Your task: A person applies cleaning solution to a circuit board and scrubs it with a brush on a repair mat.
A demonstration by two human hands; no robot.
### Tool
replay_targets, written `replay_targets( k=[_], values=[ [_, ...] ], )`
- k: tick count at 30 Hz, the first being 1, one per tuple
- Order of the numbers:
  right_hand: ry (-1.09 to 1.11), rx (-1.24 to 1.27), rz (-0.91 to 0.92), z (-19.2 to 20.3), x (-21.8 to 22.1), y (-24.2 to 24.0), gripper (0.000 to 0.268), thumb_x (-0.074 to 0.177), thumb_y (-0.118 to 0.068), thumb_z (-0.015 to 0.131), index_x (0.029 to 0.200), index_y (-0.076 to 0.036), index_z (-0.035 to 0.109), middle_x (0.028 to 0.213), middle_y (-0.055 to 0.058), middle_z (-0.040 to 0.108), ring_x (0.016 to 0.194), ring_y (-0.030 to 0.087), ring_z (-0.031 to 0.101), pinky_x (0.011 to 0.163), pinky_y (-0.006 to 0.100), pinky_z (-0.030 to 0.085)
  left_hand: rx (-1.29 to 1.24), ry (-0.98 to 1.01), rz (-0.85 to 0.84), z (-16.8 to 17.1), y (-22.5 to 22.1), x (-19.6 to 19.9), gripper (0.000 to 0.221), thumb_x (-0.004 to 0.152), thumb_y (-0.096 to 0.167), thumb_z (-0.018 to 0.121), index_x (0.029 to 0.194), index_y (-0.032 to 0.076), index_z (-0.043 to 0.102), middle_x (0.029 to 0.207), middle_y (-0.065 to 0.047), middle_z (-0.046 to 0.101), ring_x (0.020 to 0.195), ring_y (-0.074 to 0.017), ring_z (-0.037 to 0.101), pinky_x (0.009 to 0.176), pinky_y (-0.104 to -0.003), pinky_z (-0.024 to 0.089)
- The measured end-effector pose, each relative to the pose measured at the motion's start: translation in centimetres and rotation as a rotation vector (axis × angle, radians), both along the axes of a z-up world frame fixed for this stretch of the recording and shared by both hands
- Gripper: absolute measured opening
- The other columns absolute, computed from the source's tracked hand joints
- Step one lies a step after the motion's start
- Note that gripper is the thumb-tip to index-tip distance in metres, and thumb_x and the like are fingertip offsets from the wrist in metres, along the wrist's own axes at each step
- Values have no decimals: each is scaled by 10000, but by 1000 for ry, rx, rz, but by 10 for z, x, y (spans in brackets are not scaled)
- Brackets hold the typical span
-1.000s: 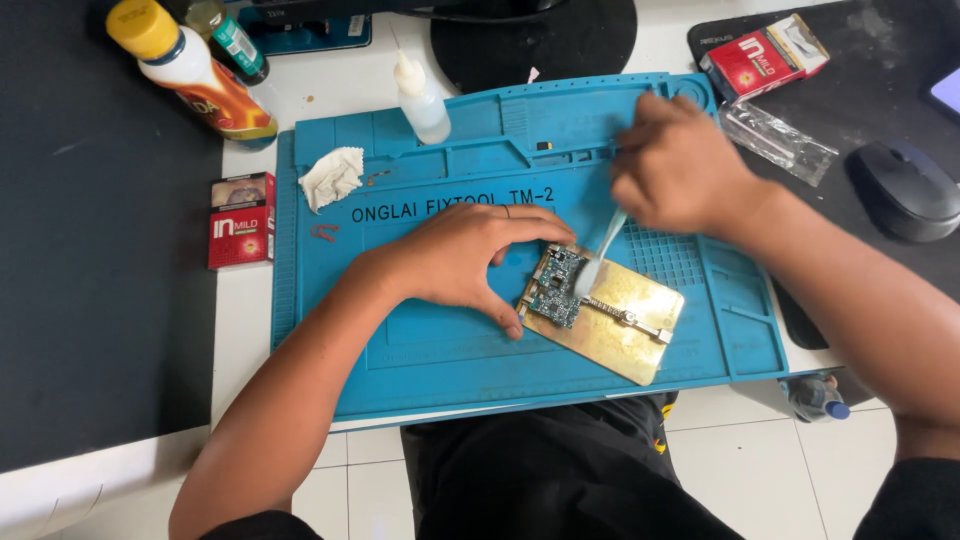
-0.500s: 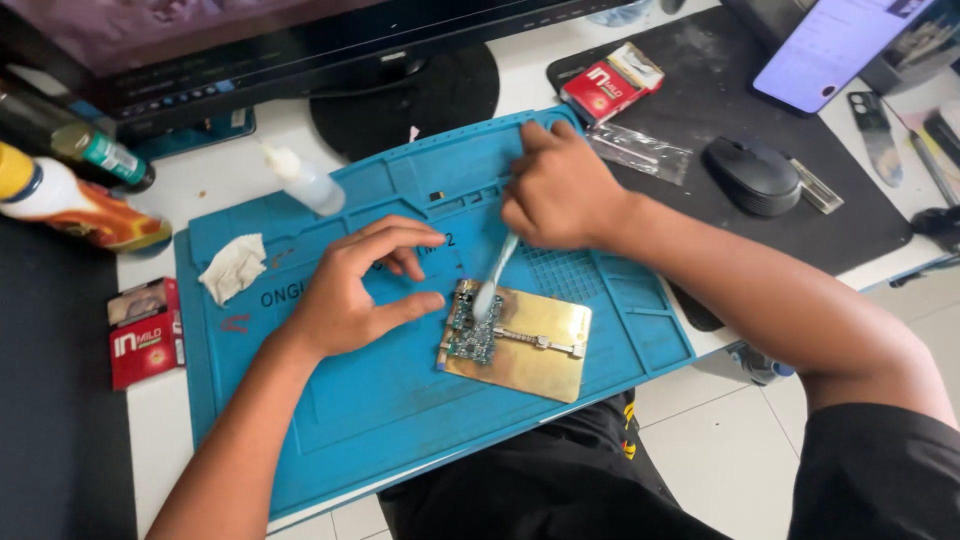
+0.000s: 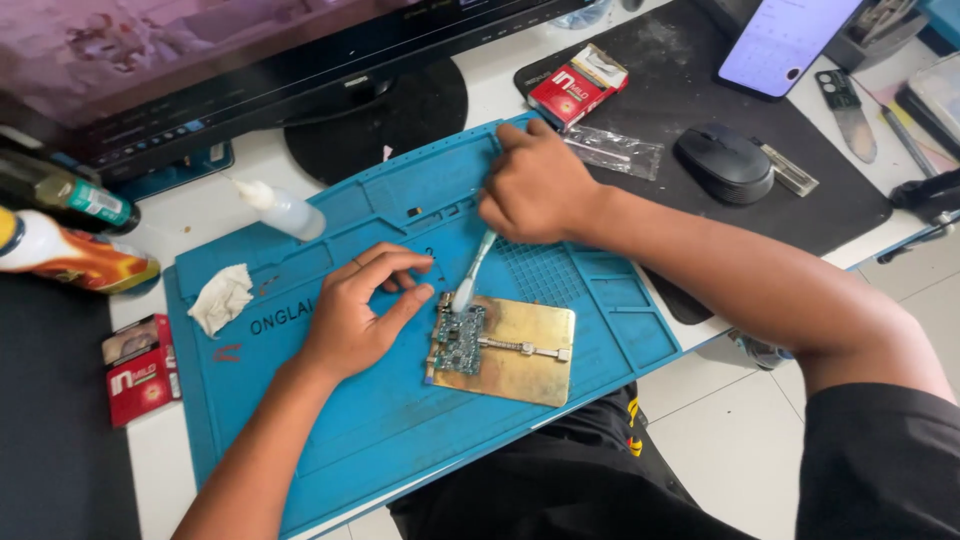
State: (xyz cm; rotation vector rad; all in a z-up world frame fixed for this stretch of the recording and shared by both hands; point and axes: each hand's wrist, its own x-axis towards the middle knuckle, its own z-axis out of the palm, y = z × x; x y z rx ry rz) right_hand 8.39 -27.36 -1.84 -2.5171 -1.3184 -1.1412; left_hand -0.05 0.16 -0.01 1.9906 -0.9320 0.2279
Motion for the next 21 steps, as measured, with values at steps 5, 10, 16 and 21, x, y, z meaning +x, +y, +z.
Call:
replay_targets(
  k=[5,10,16,21],
  values=[
    [187,41,308,3,-37,38,505,896,-292,511,417,-154,432,405,76,406,570,321,490,532,455,394,-152,-154,107,3,0,-3,160,924,154,745,1059,70,737,872,-45,691,668,-179,640,572,-281,530],
    [283,26,486,-8,-19,27,496,914,-269,515,435,-166,438,399,48,470,453,277,495,495,441,402,-218,-543,200,24,-4,-22,157,869,218,757,942,79,766,777,-11,678,538,-136,540,505,-280,510],
    [404,-98,-15,-8,-21,7,509,915,-262,502,444,-102,397,472,123,475,397,343,351,443,440,238,-2,-951,-293,60,-48,-77,227,1057,316,582,854,240,649,904,56,650,783,-88,648,647,-244,526],
    [389,-165,283,-8,-35,23,441,915,-250,503,497,-133,430,529,63,499,445,339,458,396,465,290,134,-621,-907,-55,-134,-130,120,885,89,491,906,104,609,1036,-31,640,789,-208,658,636,-407,506]
  ],
)
